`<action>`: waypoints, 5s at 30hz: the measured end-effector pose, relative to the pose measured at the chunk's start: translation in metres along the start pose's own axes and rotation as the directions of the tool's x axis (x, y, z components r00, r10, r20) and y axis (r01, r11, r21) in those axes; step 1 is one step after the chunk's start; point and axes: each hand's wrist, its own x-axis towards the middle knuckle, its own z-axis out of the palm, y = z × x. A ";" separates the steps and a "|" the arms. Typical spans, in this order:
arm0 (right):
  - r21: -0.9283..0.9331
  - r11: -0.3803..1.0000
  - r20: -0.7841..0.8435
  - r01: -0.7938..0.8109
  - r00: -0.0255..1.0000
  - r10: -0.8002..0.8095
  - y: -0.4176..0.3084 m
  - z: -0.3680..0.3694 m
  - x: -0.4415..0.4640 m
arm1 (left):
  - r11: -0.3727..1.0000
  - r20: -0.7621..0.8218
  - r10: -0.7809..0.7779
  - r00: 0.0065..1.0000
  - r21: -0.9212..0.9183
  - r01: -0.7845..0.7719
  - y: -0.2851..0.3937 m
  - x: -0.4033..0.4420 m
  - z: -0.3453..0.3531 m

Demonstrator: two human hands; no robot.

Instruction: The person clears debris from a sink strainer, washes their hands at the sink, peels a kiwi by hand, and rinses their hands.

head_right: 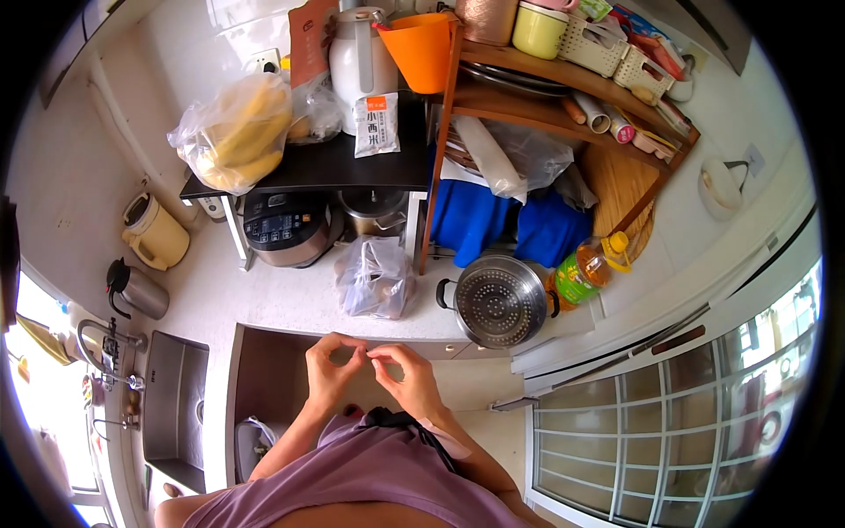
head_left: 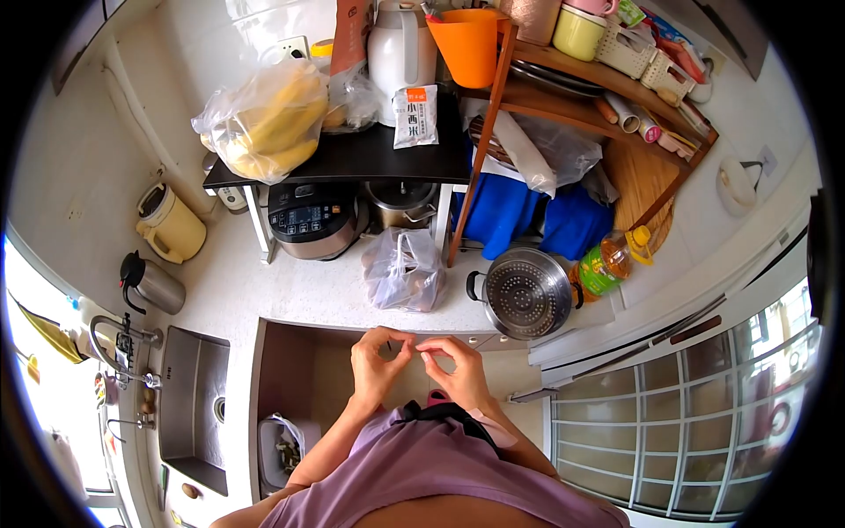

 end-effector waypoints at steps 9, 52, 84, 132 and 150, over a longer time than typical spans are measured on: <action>-0.196 0.980 -0.036 0.045 0.998 -0.053 0.010 -0.007 -0.003 | 0.989 0.146 0.145 0.979 -0.008 -0.146 0.007 0.000 -0.002; 0.125 0.989 0.002 -0.076 0.997 0.076 0.000 -0.005 -0.003 | 0.833 0.522 -0.053 0.851 -0.447 0.326 -0.004 -0.003 -0.006; -0.004 0.998 -0.016 -0.056 0.998 0.056 0.006 -0.003 -0.012 | 0.992 0.444 0.064 0.894 -0.128 -0.007 0.002 -0.004 -0.005; -0.113 0.993 0.014 -0.041 0.999 0.043 0.003 -0.014 -0.008 | 0.989 0.414 0.145 0.899 -0.100 -0.113 0.004 -0.003 0.001; 0.104 0.976 0.873 0.193 0.452 -0.182 -0.019 0.203 0.069 | 0.822 -0.452 -0.457 0.766 -0.544 0.169 -0.092 -0.158 -0.252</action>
